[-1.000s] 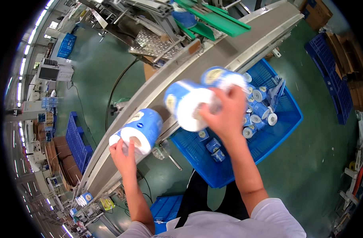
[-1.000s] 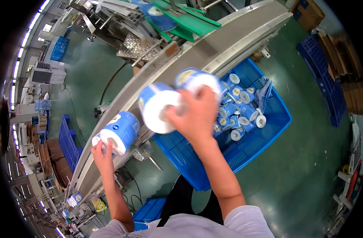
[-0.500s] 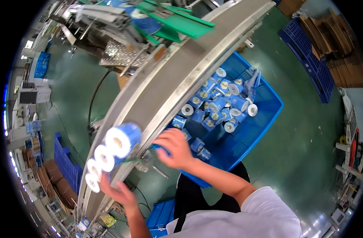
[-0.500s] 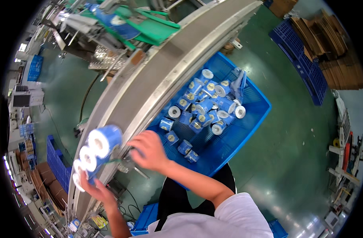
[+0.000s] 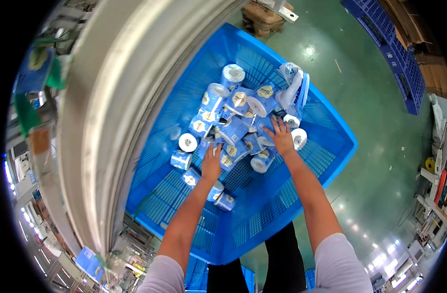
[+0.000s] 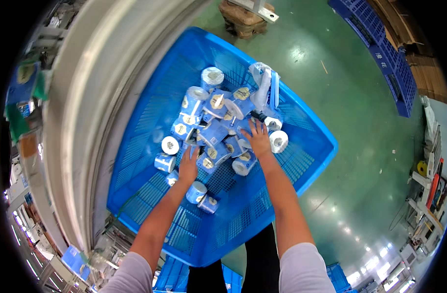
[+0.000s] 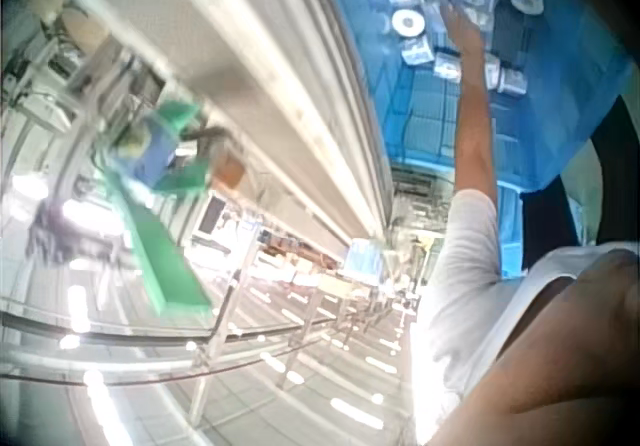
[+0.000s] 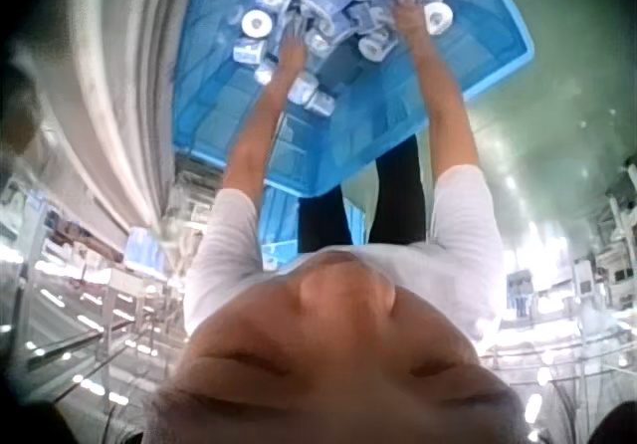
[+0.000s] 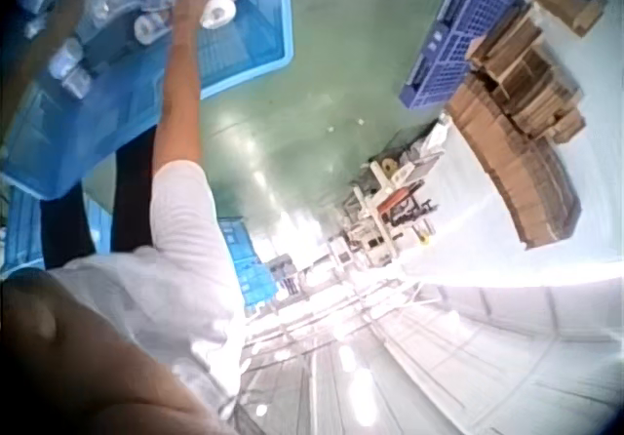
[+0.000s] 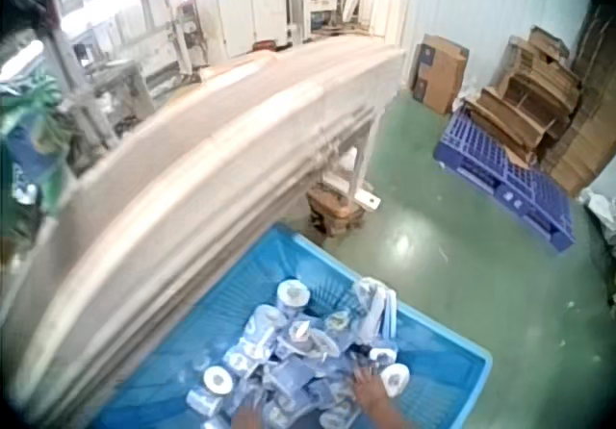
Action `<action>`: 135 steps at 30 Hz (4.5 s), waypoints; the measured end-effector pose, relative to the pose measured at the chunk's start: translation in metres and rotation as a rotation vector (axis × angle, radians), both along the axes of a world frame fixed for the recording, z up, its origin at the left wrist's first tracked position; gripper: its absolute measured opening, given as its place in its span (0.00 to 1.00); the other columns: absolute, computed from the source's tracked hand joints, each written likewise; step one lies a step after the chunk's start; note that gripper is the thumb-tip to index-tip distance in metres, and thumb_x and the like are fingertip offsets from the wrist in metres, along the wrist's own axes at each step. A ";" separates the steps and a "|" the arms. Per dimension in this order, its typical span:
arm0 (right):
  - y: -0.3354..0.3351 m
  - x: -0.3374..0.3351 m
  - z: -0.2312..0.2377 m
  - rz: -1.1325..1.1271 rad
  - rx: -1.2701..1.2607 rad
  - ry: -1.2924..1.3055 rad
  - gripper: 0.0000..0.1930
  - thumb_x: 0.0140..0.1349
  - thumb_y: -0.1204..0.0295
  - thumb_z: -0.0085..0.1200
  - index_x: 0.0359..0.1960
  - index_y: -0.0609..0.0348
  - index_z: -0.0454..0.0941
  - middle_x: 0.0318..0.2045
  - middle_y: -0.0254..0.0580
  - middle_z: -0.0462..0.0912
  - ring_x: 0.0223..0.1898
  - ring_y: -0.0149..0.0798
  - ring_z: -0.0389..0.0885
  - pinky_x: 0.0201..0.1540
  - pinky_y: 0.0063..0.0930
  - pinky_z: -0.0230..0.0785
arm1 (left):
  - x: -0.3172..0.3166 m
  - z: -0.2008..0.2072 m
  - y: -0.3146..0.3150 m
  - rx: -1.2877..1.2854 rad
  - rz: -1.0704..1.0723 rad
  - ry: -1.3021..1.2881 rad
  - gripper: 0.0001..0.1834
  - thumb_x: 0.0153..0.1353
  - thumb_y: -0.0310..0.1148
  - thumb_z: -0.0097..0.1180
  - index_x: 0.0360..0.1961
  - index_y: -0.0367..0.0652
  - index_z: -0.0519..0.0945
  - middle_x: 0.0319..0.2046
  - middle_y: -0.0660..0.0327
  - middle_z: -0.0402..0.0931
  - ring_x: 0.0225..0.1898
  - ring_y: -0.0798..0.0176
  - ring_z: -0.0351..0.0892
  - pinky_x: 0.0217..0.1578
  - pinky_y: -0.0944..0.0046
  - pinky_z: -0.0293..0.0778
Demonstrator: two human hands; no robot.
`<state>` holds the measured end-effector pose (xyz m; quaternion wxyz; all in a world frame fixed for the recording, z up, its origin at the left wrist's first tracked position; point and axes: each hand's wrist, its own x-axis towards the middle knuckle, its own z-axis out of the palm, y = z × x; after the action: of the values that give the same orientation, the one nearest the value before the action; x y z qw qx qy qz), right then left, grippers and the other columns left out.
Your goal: The person unpacks multi-roll tissue paper packages from a blue crate, places the rolls onto a moving conveyor belt, and then collects the rolls from the belt into a blue crate. The person repeats this cycle of unpacking, loading, and collecting throughout the clip.
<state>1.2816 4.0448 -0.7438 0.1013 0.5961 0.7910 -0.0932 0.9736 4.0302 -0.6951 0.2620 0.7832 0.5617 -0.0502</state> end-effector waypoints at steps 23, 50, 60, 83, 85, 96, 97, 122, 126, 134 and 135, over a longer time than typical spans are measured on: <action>0.041 -0.010 0.088 -1.521 -0.865 2.273 0.29 0.60 0.54 0.48 0.60 0.53 0.61 0.61 0.42 0.61 0.62 0.44 0.57 0.62 0.49 0.52 | -0.021 -0.059 0.088 -1.039 1.275 -1.383 0.26 0.65 0.47 0.40 0.59 0.44 0.63 0.57 0.60 0.65 0.58 0.56 0.64 0.60 0.50 0.57; -0.058 -0.090 0.226 -1.278 0.100 1.640 0.17 0.59 0.69 0.45 0.48 0.65 0.71 0.42 0.39 0.74 0.42 0.32 0.71 0.45 0.22 0.63 | -0.021 0.245 -0.090 -0.212 1.393 -1.236 0.22 0.59 0.29 0.48 0.56 0.34 0.66 0.51 0.58 0.69 0.52 0.63 0.69 0.53 0.64 0.65; -0.021 -0.231 0.517 -0.496 0.352 1.353 0.19 0.44 0.67 0.58 0.41 0.58 0.78 0.37 0.46 0.67 0.42 0.45 0.68 0.49 0.33 0.62 | -0.186 0.516 -0.123 0.437 1.168 -1.032 0.18 0.51 0.28 0.57 0.44 0.35 0.72 0.43 0.60 0.69 0.49 0.65 0.68 0.49 0.66 0.65; -0.135 -0.391 0.420 -0.095 0.026 1.311 0.11 0.48 0.75 0.55 0.36 0.54 0.78 0.35 0.43 0.79 0.42 0.48 0.74 0.47 0.39 0.64 | -0.232 0.516 -0.200 0.936 0.490 -0.387 0.06 0.56 0.28 0.47 0.35 0.39 0.72 0.41 0.49 0.71 0.44 0.50 0.70 0.47 0.55 0.65; -0.150 -0.336 0.341 -0.302 0.031 1.095 0.09 0.49 0.72 0.53 0.34 0.54 0.77 0.33 0.44 0.79 0.39 0.50 0.74 0.42 0.41 0.66 | -0.168 0.452 -0.191 0.633 0.378 -0.635 0.09 0.50 0.23 0.52 0.34 0.42 0.76 0.41 0.50 0.73 0.37 0.52 0.76 0.39 0.58 0.71; -0.099 -0.167 -0.030 -0.036 -0.150 0.124 0.35 0.53 0.77 0.49 0.64 0.40 0.56 0.62 0.54 0.56 0.59 0.58 0.60 0.52 0.47 0.65 | -0.055 -0.035 -0.152 -0.335 0.378 -0.008 0.48 0.44 0.31 0.63 0.66 0.45 0.50 0.64 0.40 0.43 0.62 0.33 0.51 0.58 0.51 0.61; -0.088 -0.165 -0.053 0.031 -0.116 0.077 0.33 0.55 0.75 0.49 0.64 0.37 0.56 0.64 0.52 0.52 0.62 0.58 0.56 0.51 0.49 0.66 | -0.047 -0.063 -0.142 -0.385 0.326 0.038 0.50 0.43 0.32 0.64 0.66 0.46 0.48 0.65 0.40 0.39 0.62 0.32 0.49 0.57 0.49 0.61; 0.119 0.004 -0.058 -0.554 -0.773 0.793 0.24 0.48 0.50 0.54 0.34 0.60 0.82 0.33 0.42 0.83 0.40 0.37 0.77 0.47 0.27 0.65 | -0.050 -0.148 -0.033 -0.356 -0.017 0.010 0.23 0.38 0.38 0.54 0.39 0.41 0.77 0.54 0.43 0.62 0.54 0.41 0.65 0.50 0.47 0.65; 0.088 -0.021 -0.077 -0.362 -0.521 0.689 0.25 0.42 0.51 0.60 0.34 0.59 0.83 0.49 0.58 0.71 0.52 0.51 0.69 0.53 0.35 0.63 | -0.072 -0.163 0.027 -0.072 -0.336 0.088 0.21 0.36 0.41 0.57 0.33 0.43 0.83 0.56 0.49 0.63 0.62 0.48 0.55 0.63 0.47 0.44; 0.017 -0.085 -0.010 -0.140 -0.136 0.562 0.24 0.32 0.65 0.63 0.39 0.46 0.83 0.50 0.57 0.67 0.54 0.56 0.64 0.56 0.39 0.63 | -0.065 -0.162 -0.021 -0.289 -0.521 0.620 0.26 0.37 0.45 0.64 0.41 0.48 0.83 0.51 0.54 0.67 0.57 0.50 0.59 0.62 0.50 0.46; 0.010 -0.094 0.006 -0.171 -0.092 0.587 0.24 0.32 0.66 0.63 0.40 0.46 0.83 0.50 0.57 0.67 0.54 0.57 0.64 0.56 0.40 0.63 | -0.079 -0.153 -0.043 -0.259 -0.406 0.560 0.26 0.36 0.44 0.65 0.40 0.46 0.82 0.52 0.51 0.64 0.56 0.46 0.59 0.62 0.50 0.48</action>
<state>1.1875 4.0547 -0.7375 -0.1128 0.6028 0.7285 -0.3051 0.8949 3.9873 -0.8477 0.1799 0.7949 0.4338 -0.3841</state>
